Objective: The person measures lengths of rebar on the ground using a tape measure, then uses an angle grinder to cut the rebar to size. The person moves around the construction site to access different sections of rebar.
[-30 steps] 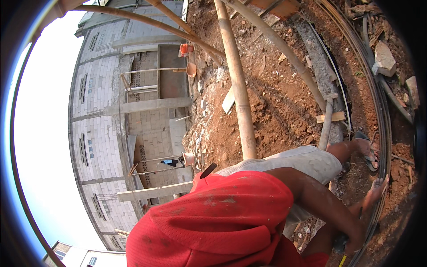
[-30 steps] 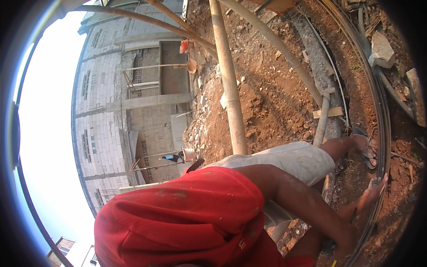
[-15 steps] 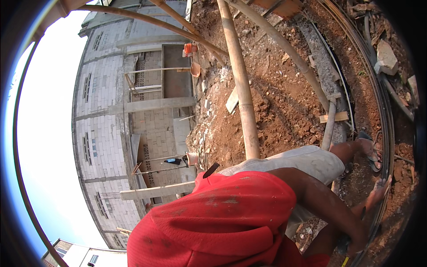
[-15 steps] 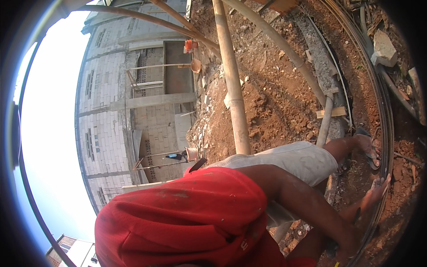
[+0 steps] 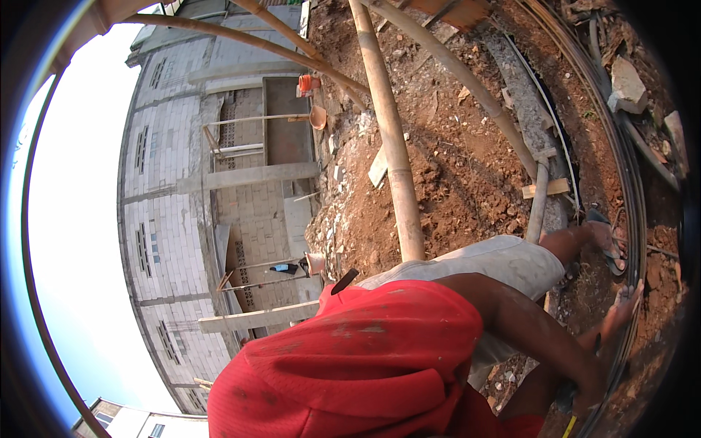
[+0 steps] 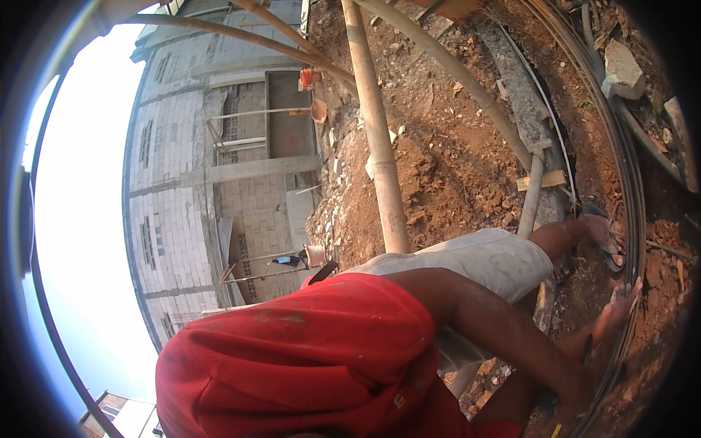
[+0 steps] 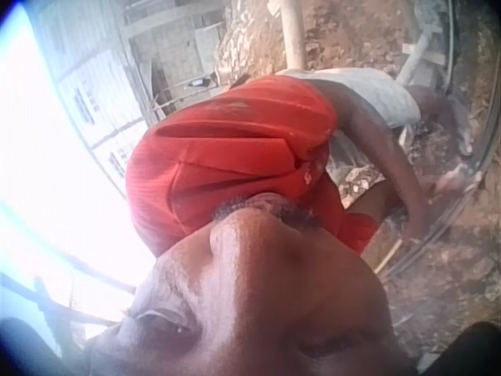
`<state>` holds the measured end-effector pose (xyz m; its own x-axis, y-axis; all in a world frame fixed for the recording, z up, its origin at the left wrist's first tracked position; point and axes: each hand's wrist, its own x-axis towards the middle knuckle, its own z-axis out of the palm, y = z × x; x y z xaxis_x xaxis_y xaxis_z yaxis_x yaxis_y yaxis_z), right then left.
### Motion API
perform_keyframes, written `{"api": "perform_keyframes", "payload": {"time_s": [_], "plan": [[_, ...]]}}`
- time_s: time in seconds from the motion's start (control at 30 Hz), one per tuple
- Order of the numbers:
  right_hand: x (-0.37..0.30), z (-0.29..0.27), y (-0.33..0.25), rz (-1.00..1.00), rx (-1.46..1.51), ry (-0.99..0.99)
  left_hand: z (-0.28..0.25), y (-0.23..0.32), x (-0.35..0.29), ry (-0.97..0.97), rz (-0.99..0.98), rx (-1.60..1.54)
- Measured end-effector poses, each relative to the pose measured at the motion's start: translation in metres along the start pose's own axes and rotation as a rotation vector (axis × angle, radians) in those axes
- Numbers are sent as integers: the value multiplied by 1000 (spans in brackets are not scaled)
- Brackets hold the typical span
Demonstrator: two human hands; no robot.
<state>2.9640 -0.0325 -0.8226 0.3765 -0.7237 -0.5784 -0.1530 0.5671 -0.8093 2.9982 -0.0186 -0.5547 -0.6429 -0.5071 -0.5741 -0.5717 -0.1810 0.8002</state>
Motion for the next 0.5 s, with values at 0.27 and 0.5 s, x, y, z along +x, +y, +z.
{"api": "perform_keyframes", "payload": {"time_s": [0.27, 0.5], "plan": [[-28, 54, -65, 214, 133, 238, 8, -8, -3, 36, 21, -50], [-19, 64, -70, 286, 149, 336, 1, -4, -16, 69, -5, -70]]}}
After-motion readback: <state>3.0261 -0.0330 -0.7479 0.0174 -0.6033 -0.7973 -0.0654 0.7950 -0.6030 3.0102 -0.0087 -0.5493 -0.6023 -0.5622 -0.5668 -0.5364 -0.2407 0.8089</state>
